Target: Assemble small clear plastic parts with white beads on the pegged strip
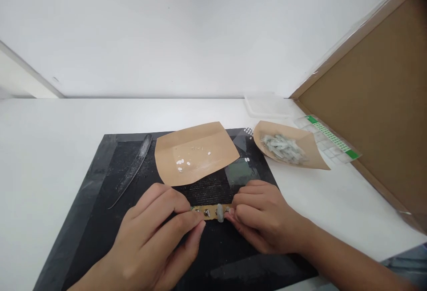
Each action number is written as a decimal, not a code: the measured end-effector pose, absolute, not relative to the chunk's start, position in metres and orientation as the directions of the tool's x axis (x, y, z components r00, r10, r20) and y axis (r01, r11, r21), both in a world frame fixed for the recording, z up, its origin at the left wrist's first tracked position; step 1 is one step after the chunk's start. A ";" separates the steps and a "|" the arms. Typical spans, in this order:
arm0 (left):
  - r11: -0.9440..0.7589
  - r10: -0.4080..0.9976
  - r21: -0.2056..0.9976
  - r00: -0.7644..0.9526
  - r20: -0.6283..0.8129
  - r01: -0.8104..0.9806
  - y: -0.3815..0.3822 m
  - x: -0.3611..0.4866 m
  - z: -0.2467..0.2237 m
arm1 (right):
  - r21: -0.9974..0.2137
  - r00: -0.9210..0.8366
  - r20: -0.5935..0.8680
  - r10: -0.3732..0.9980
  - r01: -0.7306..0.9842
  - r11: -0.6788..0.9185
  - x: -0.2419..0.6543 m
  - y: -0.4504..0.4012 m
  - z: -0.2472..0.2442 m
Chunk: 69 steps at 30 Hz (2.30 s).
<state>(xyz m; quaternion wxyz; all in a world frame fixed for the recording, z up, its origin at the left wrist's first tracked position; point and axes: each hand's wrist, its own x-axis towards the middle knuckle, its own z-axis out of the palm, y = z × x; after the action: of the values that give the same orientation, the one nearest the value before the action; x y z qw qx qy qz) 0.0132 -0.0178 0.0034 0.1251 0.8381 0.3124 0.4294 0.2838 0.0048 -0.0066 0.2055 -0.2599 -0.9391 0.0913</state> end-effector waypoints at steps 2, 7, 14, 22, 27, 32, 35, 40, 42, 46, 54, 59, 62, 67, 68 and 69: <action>-0.780 0.624 0.475 0.438 0.648 0.408 -0.018 0.013 0.003 | -0.265 -0.778 0.359 0.515 0.445 0.856 0.286 0.006 -0.009; -0.791 0.610 0.466 0.448 0.653 0.397 -0.019 0.014 0.003 | -0.238 -0.774 0.419 0.475 0.411 0.880 0.290 0.008 -0.015; -0.787 0.613 0.468 0.433 0.661 0.402 -0.018 0.014 0.002 | -0.444 -0.754 0.380 0.537 0.361 0.820 0.294 0.012 -0.008; -0.879 0.442 0.210 0.569 0.694 0.428 -0.021 0.015 -0.001 | -0.620 -0.732 0.298 0.613 0.340 0.707 0.296 0.018 0.001; -0.893 0.416 0.188 0.595 0.687 0.408 -0.020 0.015 -0.003 | -0.733 -0.741 0.205 0.640 0.317 0.602 0.301 0.022 0.005; -0.898 0.400 0.165 0.601 0.692 0.407 -0.021 0.013 -0.001 | -0.799 -0.743 0.193 0.640 0.260 0.543 0.304 0.025 0.004; -0.899 0.401 0.165 0.612 0.682 0.405 -0.021 0.013 -0.002 | -0.804 -0.758 0.153 0.634 0.277 0.526 0.304 0.025 0.001; -0.886 0.439 0.198 0.624 0.646 0.419 -0.019 0.014 -0.005 | -0.818 -0.753 0.096 0.651 0.313 0.483 0.303 0.025 -0.001; -0.882 0.453 0.211 0.632 0.629 0.422 -0.018 0.015 -0.004 | -0.822 -0.749 0.082 0.658 0.322 0.469 0.303 0.026 -0.001; -0.869 0.487 0.262 0.628 0.607 0.420 -0.016 0.017 -0.001 | -0.822 -0.736 0.100 0.669 0.318 0.473 0.302 0.026 -0.003; -0.890 0.402 0.046 0.735 0.545 0.453 -0.018 0.017 -0.009 | -0.785 -0.724 0.181 0.665 0.301 0.541 0.300 0.024 -0.002; -0.879 0.438 0.050 0.762 0.478 0.474 -0.019 0.018 -0.018 | -0.769 -0.727 0.200 0.656 0.299 0.566 0.299 0.023 -0.001; -0.879 0.440 0.032 0.784 0.438 0.475 -0.020 0.017 -0.019 | -0.785 -0.721 0.183 0.668 0.302 0.541 0.299 0.022 -0.001; -0.877 0.454 0.061 0.782 0.427 0.476 -0.020 0.017 -0.016 | -0.796 -0.721 0.182 0.668 0.291 0.530 0.298 0.021 -0.002; -0.879 0.456 0.073 0.783 0.423 0.472 -0.020 0.017 -0.016 | -0.793 -0.724 0.181 0.666 0.293 0.534 0.298 0.020 -0.002; -0.881 0.456 0.085 0.784 0.421 0.466 -0.020 0.017 -0.016 | -0.794 -0.726 0.180 0.663 0.291 0.535 0.298 0.020 -0.002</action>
<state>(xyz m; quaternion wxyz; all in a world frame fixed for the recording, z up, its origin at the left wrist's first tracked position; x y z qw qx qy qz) 0.0165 -0.0197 -0.0164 -0.0117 0.9445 0.2440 0.2198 0.2976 0.0202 -0.0019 0.2381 -0.2830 -0.8429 0.3907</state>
